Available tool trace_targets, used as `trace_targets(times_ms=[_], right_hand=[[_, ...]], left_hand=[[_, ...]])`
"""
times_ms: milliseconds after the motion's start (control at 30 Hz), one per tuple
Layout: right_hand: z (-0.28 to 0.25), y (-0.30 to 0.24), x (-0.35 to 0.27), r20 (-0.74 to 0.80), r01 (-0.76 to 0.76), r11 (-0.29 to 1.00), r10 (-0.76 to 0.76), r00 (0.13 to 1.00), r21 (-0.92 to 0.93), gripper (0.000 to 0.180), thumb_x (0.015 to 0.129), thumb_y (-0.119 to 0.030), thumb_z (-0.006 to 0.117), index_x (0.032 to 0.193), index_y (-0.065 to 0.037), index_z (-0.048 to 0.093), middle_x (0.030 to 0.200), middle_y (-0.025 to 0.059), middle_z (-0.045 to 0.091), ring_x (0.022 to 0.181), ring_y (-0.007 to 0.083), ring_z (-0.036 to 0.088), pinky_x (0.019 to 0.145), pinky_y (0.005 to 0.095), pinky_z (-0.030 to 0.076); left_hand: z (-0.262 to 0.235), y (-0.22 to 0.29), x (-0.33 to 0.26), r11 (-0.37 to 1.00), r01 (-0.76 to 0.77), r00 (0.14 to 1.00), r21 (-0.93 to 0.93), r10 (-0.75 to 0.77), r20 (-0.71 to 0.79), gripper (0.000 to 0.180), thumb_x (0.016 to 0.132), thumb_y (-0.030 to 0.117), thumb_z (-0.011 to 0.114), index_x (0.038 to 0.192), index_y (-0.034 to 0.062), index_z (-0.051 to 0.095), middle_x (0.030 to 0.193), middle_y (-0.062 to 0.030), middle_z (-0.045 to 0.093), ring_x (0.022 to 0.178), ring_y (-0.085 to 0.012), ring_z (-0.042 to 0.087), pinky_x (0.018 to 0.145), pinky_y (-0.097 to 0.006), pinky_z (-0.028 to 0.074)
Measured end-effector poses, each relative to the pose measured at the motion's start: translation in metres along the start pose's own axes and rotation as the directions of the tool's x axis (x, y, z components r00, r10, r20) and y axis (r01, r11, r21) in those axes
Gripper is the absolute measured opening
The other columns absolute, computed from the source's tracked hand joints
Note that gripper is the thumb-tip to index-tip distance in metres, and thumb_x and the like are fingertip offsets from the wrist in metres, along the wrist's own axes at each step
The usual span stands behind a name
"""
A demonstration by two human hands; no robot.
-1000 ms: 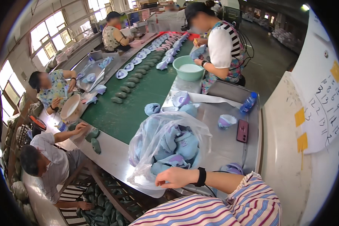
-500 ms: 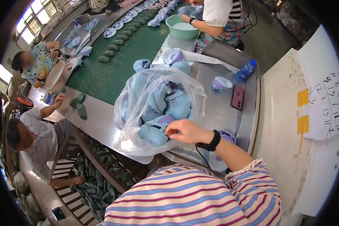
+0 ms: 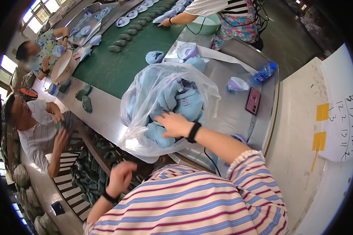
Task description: The person stands at a workstation in a factory and repeatedly picks up light blue and purple slippers from a large plastic bag. They fold each slipper and place it into a clear plastic wrapper. The person handles the items one at a time, maintaining a steady rhythm while other workers perform similar tasks nearby.
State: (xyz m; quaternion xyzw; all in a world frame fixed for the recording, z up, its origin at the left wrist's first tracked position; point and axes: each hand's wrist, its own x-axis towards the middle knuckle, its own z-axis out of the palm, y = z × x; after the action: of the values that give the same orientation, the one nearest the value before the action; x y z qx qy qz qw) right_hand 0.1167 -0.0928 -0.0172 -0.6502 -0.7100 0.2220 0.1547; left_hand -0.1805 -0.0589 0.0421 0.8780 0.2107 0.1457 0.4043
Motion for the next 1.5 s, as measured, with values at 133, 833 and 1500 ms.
trace_targets(times_ms=[133, 833, 1500], right_hand=[[0.011, 0.038, 0.030, 0.169, -0.090, 0.995, 0.082, 0.982, 0.038, 0.052, 0.061, -0.038, 0.071, 0.095, -0.001, 0.059, 0.086, 0.0186, 0.062, 0.081, 0.0320, 0.060, 0.072, 0.0384, 0.046], [-0.067, 0.081, -0.092, 0.048, 0.323, -0.534, 0.566, 0.823, 0.781, 0.035, 0.086, -0.023, 0.045, 0.114, -0.002, 0.049, 0.110, 0.0119, 0.057, 0.102, 0.0272, 0.055, 0.092, 0.0440, 0.041], [-0.096, 0.074, -0.100, -0.027, 0.303, -0.276, 0.697, 0.717, 0.912, 0.035, 0.077, -0.017, 0.056, 0.106, 0.002, 0.050, 0.097, 0.0131, 0.059, 0.077, 0.0226, 0.060, 0.076, 0.0348, 0.049]], left_hand=[[0.026, 0.005, 0.097, 0.953, -0.265, 0.964, 0.145, 0.258, 0.068, 0.037, 0.070, 0.005, 0.059, 0.107, 0.0061, 0.053, 0.098, -0.0135, 0.057, 0.089, -0.0304, 0.056, 0.077, -0.037, 0.046], [0.019, -0.025, 0.185, 0.293, 0.087, 0.985, -0.952, -0.167, 0.039, 0.043, 0.082, 0.003, 0.056, 0.121, 0.0020, 0.041, 0.114, -0.0067, 0.054, 0.104, -0.0172, 0.052, 0.089, -0.031, 0.040], [0.052, 0.038, 0.240, 0.791, 0.133, 0.990, -0.597, -0.082, 0.112, 0.041, 0.077, 0.004, 0.060, 0.115, 0.0020, 0.043, 0.110, -0.0085, 0.052, 0.100, -0.0159, 0.051, 0.082, -0.030, 0.043]])
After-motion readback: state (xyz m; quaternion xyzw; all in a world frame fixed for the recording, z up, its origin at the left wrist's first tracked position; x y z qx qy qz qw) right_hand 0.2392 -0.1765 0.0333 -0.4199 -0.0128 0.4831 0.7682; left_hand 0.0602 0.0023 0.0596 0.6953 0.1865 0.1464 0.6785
